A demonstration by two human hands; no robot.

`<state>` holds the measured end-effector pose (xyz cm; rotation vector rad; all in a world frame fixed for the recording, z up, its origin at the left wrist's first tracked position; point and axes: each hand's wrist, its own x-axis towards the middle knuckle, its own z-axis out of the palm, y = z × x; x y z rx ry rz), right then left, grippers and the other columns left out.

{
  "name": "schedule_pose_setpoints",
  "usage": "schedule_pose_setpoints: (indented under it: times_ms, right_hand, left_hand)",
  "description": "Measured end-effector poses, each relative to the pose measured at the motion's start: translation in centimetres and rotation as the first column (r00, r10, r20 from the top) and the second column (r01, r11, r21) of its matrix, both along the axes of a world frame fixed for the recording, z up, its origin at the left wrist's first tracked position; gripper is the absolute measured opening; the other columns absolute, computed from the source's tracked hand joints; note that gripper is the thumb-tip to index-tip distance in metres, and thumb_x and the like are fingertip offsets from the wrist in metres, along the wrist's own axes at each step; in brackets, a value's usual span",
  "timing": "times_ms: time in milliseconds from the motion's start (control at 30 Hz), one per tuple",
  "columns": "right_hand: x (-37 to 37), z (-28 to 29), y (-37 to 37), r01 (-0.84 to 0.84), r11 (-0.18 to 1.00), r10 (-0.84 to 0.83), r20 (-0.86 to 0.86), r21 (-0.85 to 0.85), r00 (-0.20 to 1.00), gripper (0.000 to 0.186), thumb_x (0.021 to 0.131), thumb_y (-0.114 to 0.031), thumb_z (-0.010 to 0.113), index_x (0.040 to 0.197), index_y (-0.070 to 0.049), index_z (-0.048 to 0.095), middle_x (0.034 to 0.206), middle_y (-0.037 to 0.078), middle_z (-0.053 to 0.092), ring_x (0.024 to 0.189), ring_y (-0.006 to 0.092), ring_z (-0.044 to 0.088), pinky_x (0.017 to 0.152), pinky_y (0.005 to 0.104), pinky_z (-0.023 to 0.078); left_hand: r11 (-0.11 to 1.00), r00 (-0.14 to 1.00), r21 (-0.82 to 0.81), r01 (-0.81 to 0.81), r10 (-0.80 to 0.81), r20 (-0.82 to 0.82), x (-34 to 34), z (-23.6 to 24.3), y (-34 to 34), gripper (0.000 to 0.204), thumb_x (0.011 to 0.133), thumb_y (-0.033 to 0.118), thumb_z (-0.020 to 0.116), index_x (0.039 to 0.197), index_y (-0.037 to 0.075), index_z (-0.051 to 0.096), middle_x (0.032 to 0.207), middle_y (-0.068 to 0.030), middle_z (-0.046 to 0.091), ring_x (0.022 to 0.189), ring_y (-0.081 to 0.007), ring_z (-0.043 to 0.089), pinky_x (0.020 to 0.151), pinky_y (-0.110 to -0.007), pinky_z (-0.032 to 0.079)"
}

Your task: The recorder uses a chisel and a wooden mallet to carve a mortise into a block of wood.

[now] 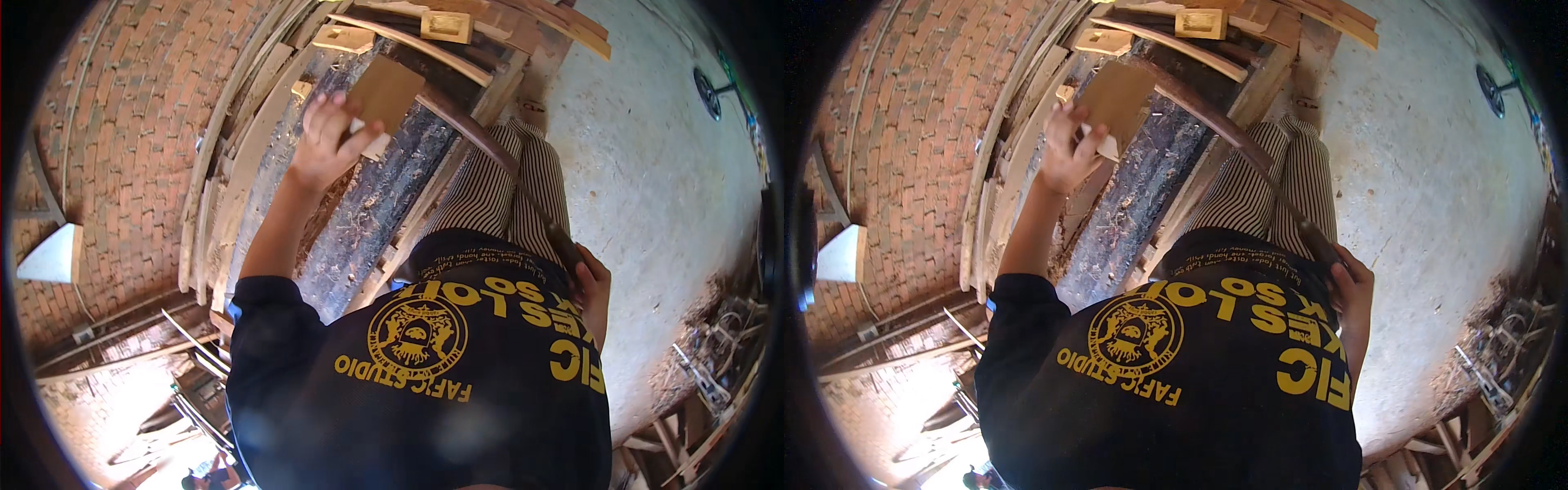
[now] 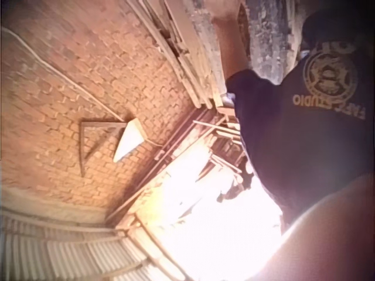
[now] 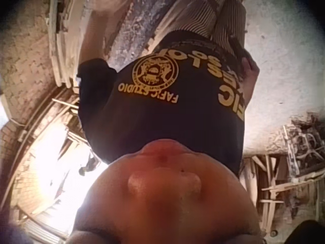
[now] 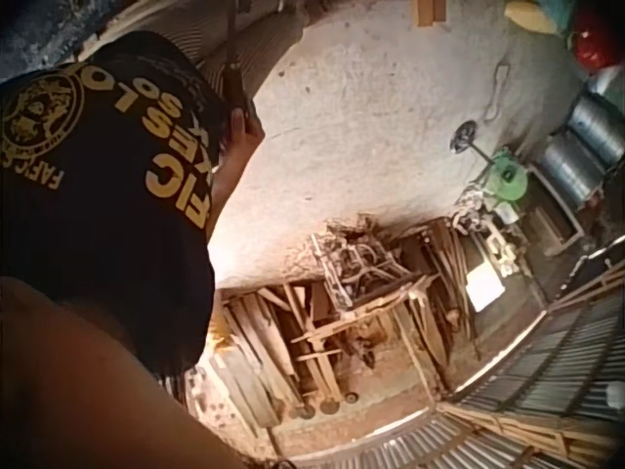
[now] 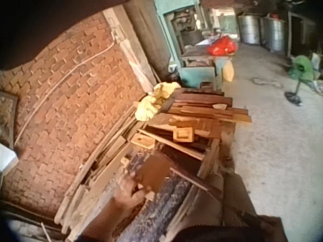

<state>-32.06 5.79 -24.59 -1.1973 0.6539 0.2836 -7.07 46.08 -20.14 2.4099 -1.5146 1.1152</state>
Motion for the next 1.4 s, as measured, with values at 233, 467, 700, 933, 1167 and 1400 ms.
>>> schedule_pose_setpoints:
  times_ms: [233, 467, 700, 933, 1167, 1400]
  right_hand:
    - [1.0, -1.7, 3.6, -0.091, 0.995, 0.092, 0.047, -0.032, 0.995, 0.039, 0.082, -0.013, 0.067, 0.118, 0.003, 0.060, 0.096, 0.007, 0.067, 0.079, 0.0084, 0.058, 0.072, 0.0211, 0.047]
    - [0.4, -2.6, 2.8, -0.027, 0.995, 0.033, 0.068, -0.096, 0.997, 0.037, 0.081, -0.012, 0.068, 0.116, -0.001, 0.063, 0.095, 0.006, 0.068, 0.074, 0.0077, 0.056, 0.070, 0.0209, 0.046]
    - [0.8, -4.0, 2.9, -0.160, 0.956, 0.170, 0.019, -0.245, 0.985, 0.038, 0.080, -0.015, 0.070, 0.115, -0.001, 0.064, 0.097, 0.009, 0.068, 0.082, 0.0111, 0.060, 0.078, 0.0242, 0.047]
    - [1.7, -2.2, 3.1, -0.144, 0.957, 0.152, 0.013, -0.252, 0.988, 0.039, 0.080, -0.015, 0.071, 0.115, -0.001, 0.063, 0.098, 0.010, 0.069, 0.086, 0.0134, 0.061, 0.081, 0.0261, 0.047]
    - [3.2, -3.0, 4.4, -0.179, 0.956, 0.178, -0.026, -0.233, 0.984, 0.038, 0.080, -0.013, 0.071, 0.115, -0.003, 0.064, 0.091, 0.005, 0.069, 0.072, 0.0079, 0.056, 0.070, 0.0214, 0.045]
    - [7.2, -1.3, 6.7, -0.271, 0.931, 0.283, 0.017, -0.244, 0.959, 0.038, 0.080, -0.014, 0.071, 0.116, -0.002, 0.063, 0.083, 0.000, 0.064, 0.068, 0.0057, 0.052, 0.065, 0.0201, 0.042]
  left_hand:
    - [0.855, 0.968, 0.457, 0.245, -0.187, -0.169, -1.2, -5.4, -0.8, 0.063, 0.064, 0.021, 0.074, 0.122, 0.035, 0.054, 0.117, 0.0056, 0.052, 0.114, -0.0163, 0.048, 0.103, -0.033, 0.038]
    - [0.941, 1.000, 0.338, -0.019, 0.014, 0.018, -0.9, -3.3, 0.1, 0.066, 0.066, 0.022, 0.071, 0.126, 0.039, 0.049, 0.124, 0.0090, 0.047, 0.117, -0.0143, 0.042, 0.103, -0.033, 0.031]
    - [0.925, 0.843, 0.374, -0.070, 0.255, -0.473, -0.6, -3.2, -0.1, 0.076, 0.059, 0.005, 0.076, 0.128, 0.025, 0.050, 0.128, 0.0005, 0.049, 0.123, -0.0206, 0.039, 0.103, -0.036, 0.029]
    - [0.891, 0.220, 0.183, -0.416, 0.294, -0.930, 6.4, -3.8, 6.2, 0.108, 0.053, 0.001, 0.085, 0.142, 0.014, 0.024, 0.134, -0.0142, 0.045, 0.127, -0.0339, 0.041, 0.106, -0.043, 0.036]
    - [0.836, 0.121, 0.302, -0.459, 0.395, -0.911, 12.9, -9.0, 16.2, 0.122, 0.050, 0.013, 0.088, 0.148, 0.015, 0.015, 0.144, -0.0141, 0.035, 0.136, -0.0312, 0.028, 0.110, -0.041, 0.028]
    - [0.398, 0.287, 0.007, -0.917, 0.673, -0.681, 10.7, -14.6, 19.5, 0.063, 0.084, 0.014, 0.064, 0.139, 0.019, 0.033, 0.145, -0.0181, 0.028, 0.129, -0.0403, 0.030, 0.106, -0.051, 0.026]
